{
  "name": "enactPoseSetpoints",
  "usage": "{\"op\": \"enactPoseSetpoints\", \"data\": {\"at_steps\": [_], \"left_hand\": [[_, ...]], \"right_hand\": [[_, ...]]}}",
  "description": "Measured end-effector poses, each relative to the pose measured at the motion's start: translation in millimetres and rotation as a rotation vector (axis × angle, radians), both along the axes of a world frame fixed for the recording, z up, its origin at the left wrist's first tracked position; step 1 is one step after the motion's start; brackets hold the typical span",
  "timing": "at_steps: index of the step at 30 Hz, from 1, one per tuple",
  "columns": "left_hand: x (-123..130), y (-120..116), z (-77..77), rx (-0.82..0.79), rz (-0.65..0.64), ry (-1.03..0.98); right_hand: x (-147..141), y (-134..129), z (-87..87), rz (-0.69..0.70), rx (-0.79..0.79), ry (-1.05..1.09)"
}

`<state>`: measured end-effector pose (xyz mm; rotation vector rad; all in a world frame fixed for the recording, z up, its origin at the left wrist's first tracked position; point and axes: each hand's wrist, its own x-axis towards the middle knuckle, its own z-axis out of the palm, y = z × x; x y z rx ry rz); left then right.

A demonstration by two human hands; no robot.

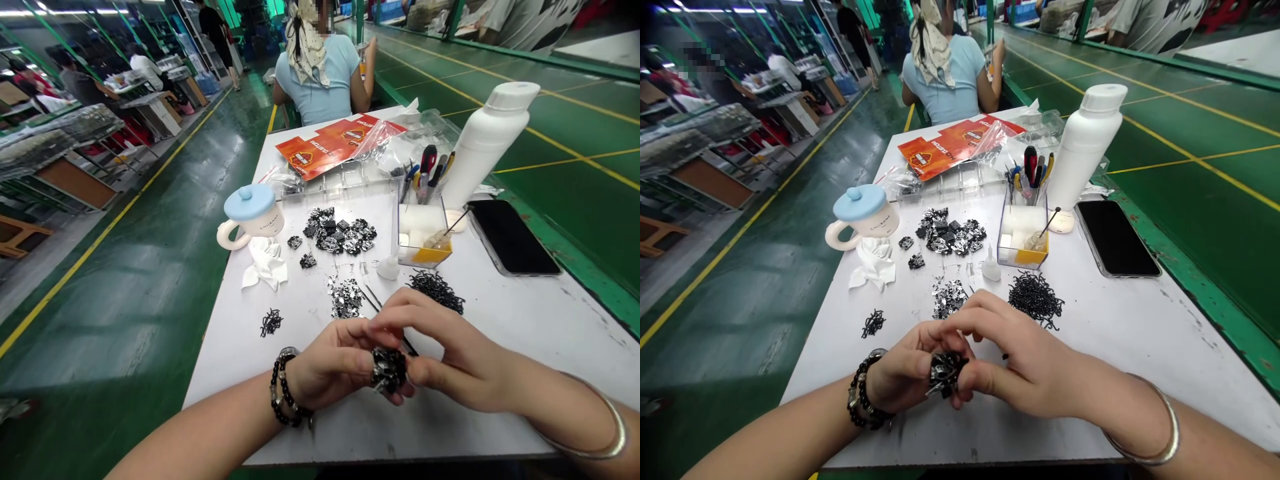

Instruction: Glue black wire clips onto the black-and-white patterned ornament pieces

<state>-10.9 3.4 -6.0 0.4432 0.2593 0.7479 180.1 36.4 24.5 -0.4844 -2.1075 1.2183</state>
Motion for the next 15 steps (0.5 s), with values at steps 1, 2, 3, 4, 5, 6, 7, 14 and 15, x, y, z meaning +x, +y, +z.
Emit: {"op": "enactPoseSetpoints", "data": {"at_steps": [1,2,3,4,5,6,7,14,15], "left_hand": [[-0.3,0.6,0.4,-0.01,0.004,-0.02],[-0.9,1.4,0.6,-0.018,0.004,-0.033],[-1.6,2.4,0.8,-0.029,0.005,-0.039],[-2.3,3.3,0.7,-0.04,0.009,-0.04],[-2.8,4.2,0.5,-0.05,0.015,-0.039],[-2.9,5.0,0.0,-0.058,0.022,-0.035],[-2.7,5.5,-0.6,-0.066,0.031,-0.03],[1.5,3.8,-5.4,-0.096,0.06,0.017],[1.7,3.6,-5.4,-0.095,0.065,0.02]], "right_hand": [[6.5,2.0,4.1,-0.036,0.069,-0.048],[15.1,4.1,7.4,-0.094,0.142,-0.105],[25.5,6.2,9.2,-0.164,0.21,-0.17],[37.4,8.0,9.0,-0.242,0.259,-0.245],[49.9,9.4,6.5,-0.316,0.288,-0.318],[62.3,10.1,1.7,-0.35,0.312,-0.4],[73.8,9.9,-4.8,-0.358,0.326,-0.476],[98.5,-6.1,-49.6,-0.45,0.193,-0.801],[96.5,-7.8,-51.9,-0.462,0.182,-0.804]]}}
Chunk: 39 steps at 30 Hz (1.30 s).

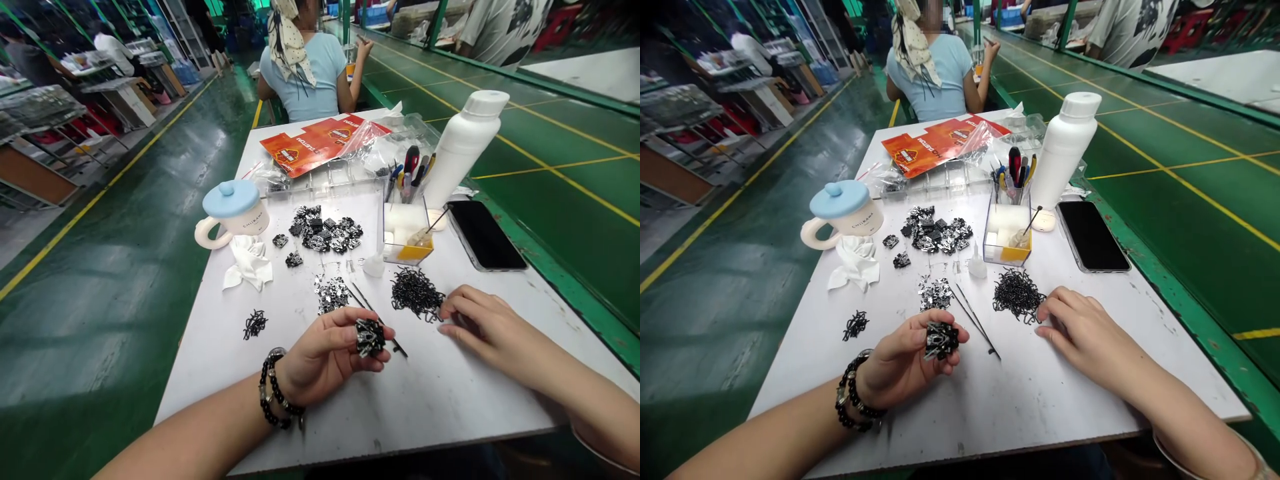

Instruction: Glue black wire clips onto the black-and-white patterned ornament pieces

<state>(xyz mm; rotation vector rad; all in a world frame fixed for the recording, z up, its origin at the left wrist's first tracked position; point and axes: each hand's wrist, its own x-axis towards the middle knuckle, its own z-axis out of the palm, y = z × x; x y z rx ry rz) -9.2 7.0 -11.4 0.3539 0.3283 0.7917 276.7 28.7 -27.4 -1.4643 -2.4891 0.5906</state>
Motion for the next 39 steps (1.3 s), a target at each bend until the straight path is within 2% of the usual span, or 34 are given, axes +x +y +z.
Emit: {"op": "enactPoseSetpoints", "data": {"at_steps": [6,10,12,15,18,21,27,31,39], "left_hand": [[0.1,1.9,2.1,-0.003,0.024,0.046],[0.6,2.7,1.5,-0.02,0.035,0.058],[1.0,2.7,1.2,-0.03,0.047,0.062],[2.0,2.6,1.4,-0.046,0.065,0.086],[3.2,2.4,2.0,-0.055,0.07,0.112],[3.6,1.5,2.6,-0.037,0.07,0.12],[2.3,0.5,2.2,-0.054,0.096,0.118],[2.4,1.3,1.4,-0.082,0.11,0.121],[3.8,2.2,3.7,-0.081,0.113,0.151]], "right_hand": [[-7.9,-5.5,-8.8,-0.045,0.025,-0.026],[-10.6,-10.0,-9.4,-0.062,0.097,-0.041],[-14.8,-12.7,-2.2,-0.071,0.143,0.049],[-29.2,-17.0,17.7,-0.043,0.177,0.303],[-52.9,-19.7,38.8,0.049,0.145,0.534],[-79.7,-19.2,49.9,0.11,0.067,0.697],[-111.1,-16.6,40.1,0.098,-0.053,0.815],[-112.7,-16.4,34.7,0.066,-0.056,0.814],[-109.8,-14.4,36.9,0.099,-0.067,0.771]]}}
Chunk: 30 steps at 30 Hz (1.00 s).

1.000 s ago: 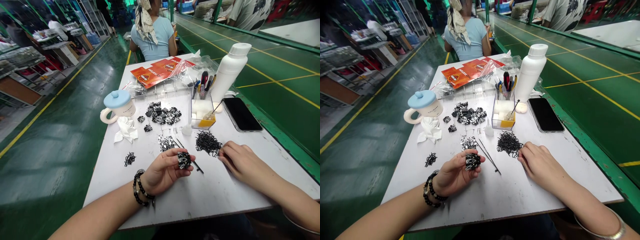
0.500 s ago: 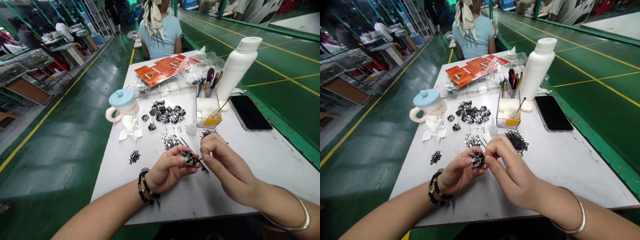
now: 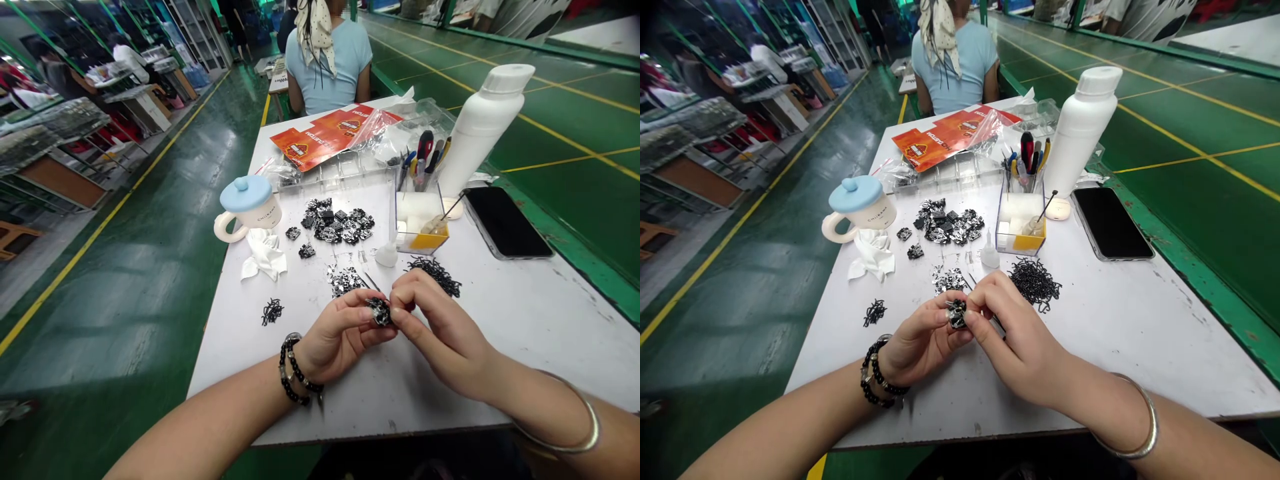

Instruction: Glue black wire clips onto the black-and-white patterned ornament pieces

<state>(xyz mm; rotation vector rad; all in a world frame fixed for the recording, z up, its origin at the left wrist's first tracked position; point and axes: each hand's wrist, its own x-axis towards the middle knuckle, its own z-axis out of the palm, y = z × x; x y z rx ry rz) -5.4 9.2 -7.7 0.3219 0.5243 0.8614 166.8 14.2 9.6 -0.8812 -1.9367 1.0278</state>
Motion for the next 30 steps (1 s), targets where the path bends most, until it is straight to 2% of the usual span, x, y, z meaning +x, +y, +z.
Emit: {"op": "enactPoseSetpoints", "data": {"at_steps": [4,12,20,26,30], "left_hand": [[0.3,-0.6,0.3,-0.024,0.004,0.012],[0.4,-0.6,1.1,-0.016,0.008,-0.006],[0.5,-0.8,2.2,-0.012,0.009,0.002],[1.4,-0.8,2.0,-0.001,0.007,-0.006],[1.8,-1.1,0.9,0.001,0.012,-0.007]], "right_hand": [[3.8,2.4,-0.2,-0.014,-0.012,-0.015],[5.6,1.0,-1.4,-0.063,0.1,0.001],[5.5,0.0,0.2,-0.024,0.092,0.002],[5.1,1.1,-1.6,-0.024,0.175,-0.006],[4.8,3.6,-1.4,0.006,0.164,-0.021]]}}
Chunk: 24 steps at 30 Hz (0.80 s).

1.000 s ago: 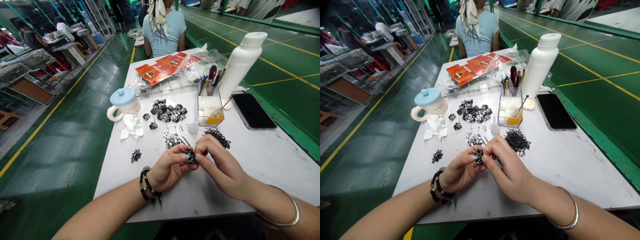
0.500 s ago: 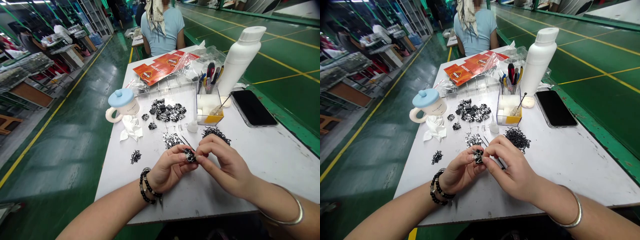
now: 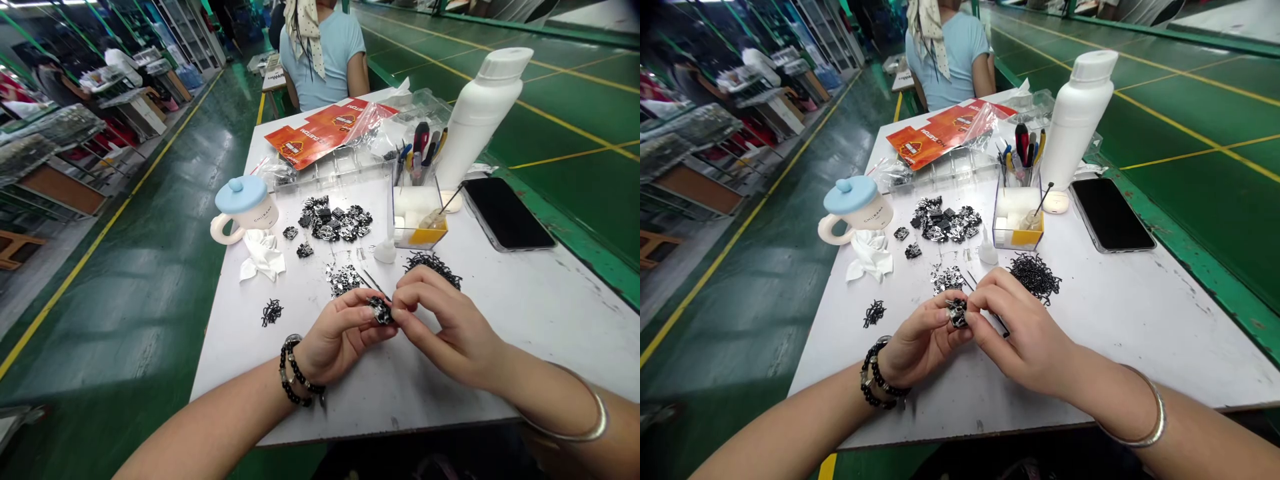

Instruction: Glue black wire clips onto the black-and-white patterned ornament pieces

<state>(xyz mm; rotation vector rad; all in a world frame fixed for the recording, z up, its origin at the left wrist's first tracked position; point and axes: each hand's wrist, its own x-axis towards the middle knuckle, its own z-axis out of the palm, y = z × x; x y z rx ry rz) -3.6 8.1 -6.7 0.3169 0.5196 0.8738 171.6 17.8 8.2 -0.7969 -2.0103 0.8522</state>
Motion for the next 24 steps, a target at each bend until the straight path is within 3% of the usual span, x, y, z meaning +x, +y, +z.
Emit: {"op": "enactPoseSetpoints", "data": {"at_steps": [11,24], "left_hand": [[-0.4,0.1,-0.9,-0.015,0.0,0.018],[-2.4,1.5,-0.6,0.026,-0.011,0.003]], "right_hand": [[4.7,3.6,1.0,0.091,-0.064,-0.015],[6.4,-0.6,-1.5,-0.051,0.045,0.049]]}}
